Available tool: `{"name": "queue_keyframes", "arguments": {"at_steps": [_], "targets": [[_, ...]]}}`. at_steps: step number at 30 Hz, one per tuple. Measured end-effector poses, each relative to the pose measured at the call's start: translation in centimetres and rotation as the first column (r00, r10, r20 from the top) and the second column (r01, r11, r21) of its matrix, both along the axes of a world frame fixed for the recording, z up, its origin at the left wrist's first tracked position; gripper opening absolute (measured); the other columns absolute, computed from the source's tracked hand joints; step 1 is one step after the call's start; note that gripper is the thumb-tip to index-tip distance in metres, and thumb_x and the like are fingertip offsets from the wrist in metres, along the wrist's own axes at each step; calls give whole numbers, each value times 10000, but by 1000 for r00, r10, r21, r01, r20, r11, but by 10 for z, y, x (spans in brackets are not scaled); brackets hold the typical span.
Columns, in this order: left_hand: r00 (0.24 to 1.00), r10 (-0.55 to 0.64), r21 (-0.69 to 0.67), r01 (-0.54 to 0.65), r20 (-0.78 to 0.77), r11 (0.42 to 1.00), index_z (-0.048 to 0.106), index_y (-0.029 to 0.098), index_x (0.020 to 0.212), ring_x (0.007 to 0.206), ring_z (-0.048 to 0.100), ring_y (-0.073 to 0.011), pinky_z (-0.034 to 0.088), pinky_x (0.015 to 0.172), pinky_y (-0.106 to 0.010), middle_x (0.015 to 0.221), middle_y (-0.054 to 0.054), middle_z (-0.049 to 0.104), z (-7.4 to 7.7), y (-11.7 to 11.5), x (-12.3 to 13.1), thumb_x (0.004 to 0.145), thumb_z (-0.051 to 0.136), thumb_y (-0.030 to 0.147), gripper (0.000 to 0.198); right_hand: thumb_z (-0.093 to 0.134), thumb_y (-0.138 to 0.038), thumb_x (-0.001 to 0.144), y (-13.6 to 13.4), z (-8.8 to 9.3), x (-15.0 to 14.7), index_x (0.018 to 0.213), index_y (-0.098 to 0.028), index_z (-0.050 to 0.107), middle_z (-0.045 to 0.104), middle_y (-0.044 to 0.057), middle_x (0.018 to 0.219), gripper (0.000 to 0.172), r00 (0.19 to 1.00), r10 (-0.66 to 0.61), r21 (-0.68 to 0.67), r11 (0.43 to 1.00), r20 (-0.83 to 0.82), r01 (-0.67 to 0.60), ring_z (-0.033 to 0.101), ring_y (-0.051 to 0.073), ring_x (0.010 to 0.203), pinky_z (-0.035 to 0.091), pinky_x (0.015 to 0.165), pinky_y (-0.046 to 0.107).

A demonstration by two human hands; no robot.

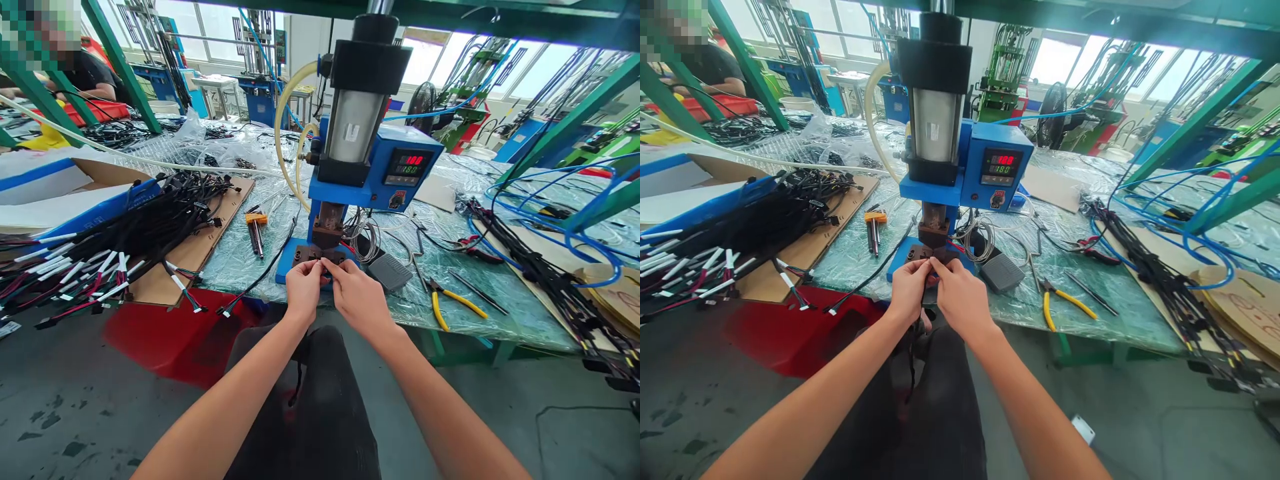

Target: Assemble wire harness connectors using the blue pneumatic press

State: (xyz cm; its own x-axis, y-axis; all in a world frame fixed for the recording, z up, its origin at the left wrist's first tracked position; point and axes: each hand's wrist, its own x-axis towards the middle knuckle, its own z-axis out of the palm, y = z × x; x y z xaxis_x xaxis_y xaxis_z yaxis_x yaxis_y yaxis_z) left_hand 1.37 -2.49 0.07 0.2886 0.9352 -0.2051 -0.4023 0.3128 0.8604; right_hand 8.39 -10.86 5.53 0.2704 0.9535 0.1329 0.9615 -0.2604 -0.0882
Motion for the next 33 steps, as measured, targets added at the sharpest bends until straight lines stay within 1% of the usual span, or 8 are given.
{"name": "queue_keyframes", "arguments": {"at_steps": [5,9,15,25,33], "targets": [[1000,-10,5,10,-14,1000,687,112,746,503,570,-97,472,534,-235,665,-29,676,1,5,1,685,738,283,189,375,-212,972,4,-1,4,1472,-312,458,626,67,1168,517,1000,2,5,1000,5,-2,650,194,941,445,647,268],[999,-26,-5,26,-24,1000,683,111,709,493,562,-94,459,516,-227,630,-23,659,3,8,1,674,737,275,177,367,-211,970,6,0,5,1468,-308,461,630,69,1147,516,1000,3,-2,1000,9,-3,657,197,917,435,635,272],[998,-45,-26,44,-32,999,689,104,705,490,562,-93,452,513,-226,608,-18,647,7,8,0,683,735,261,165,363,-207,973,9,2,4,1473,-296,455,632,78,1130,517,1000,-5,-23,1000,11,6,657,205,933,422,634,273],[998,-44,-10,44,-33,999,710,111,735,549,582,-104,468,543,-222,645,-24,664,3,7,0,701,731,278,171,335,-227,997,11,6,7,1478,-330,442,627,60,1156,504,1000,-22,-68,997,11,23,646,179,929,408,620,267],[998,-54,1,54,-44,999,702,104,747,540,600,-109,484,544,-227,649,-31,672,2,7,-1,731,697,251,148,335,-241,1002,12,-3,11,1453,-336,473,638,50,1132,481,1000,-10,3,1000,-5,10,650,183,924,397,616,270]]}}
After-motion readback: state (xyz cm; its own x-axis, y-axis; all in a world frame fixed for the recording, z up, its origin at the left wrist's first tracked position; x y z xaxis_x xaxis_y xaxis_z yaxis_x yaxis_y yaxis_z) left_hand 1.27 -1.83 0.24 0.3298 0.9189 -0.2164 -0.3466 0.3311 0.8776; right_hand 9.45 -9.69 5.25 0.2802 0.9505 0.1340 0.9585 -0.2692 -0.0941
